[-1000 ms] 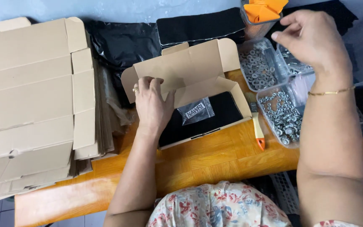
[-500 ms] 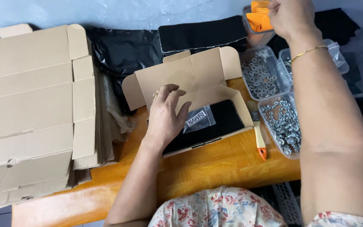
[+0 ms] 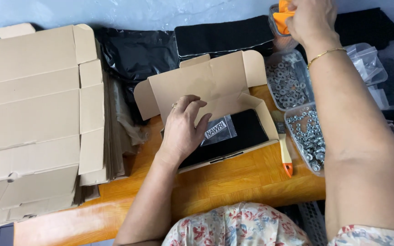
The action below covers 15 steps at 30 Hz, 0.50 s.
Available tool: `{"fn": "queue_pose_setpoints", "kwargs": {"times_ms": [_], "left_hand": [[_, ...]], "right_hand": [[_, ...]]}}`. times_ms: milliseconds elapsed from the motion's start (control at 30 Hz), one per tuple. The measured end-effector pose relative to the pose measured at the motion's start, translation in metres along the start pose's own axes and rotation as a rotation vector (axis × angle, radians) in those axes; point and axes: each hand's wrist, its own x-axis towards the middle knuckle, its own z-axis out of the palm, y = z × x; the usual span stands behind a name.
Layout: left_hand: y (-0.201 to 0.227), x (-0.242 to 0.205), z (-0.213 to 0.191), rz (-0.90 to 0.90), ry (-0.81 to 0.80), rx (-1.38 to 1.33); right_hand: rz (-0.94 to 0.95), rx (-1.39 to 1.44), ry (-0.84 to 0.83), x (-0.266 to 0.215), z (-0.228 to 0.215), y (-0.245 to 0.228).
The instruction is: The person packs a small metal component, a labeled bag of hardware, and a tool into a small cardboard box, then places the box into a black plastic mailer bag.
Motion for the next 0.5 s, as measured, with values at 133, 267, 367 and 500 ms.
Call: {"fn": "queue_pose_setpoints", "kwargs": {"times_ms": [133,267,367,500], "left_hand": [[0.000,-0.001,0.001,-0.002,0.002,-0.002],[0.001,0.001,-0.001,-0.013,-0.006,-0.003],[0.000,0.000,-0.002,-0.013,-0.004,-0.015],[-0.001,0.000,0.001,-0.019,-0.005,-0.010]], "right_hand": [[-0.049,0.064,-0.039,-0.002,0.011,0.011],[0.095,0.100,-0.139,-0.001,-0.014,-0.008],[0.354,0.124,-0.225,0.004,-0.050,-0.044],[0.023,0.230,-0.076,0.019,0.035,0.027]]}}
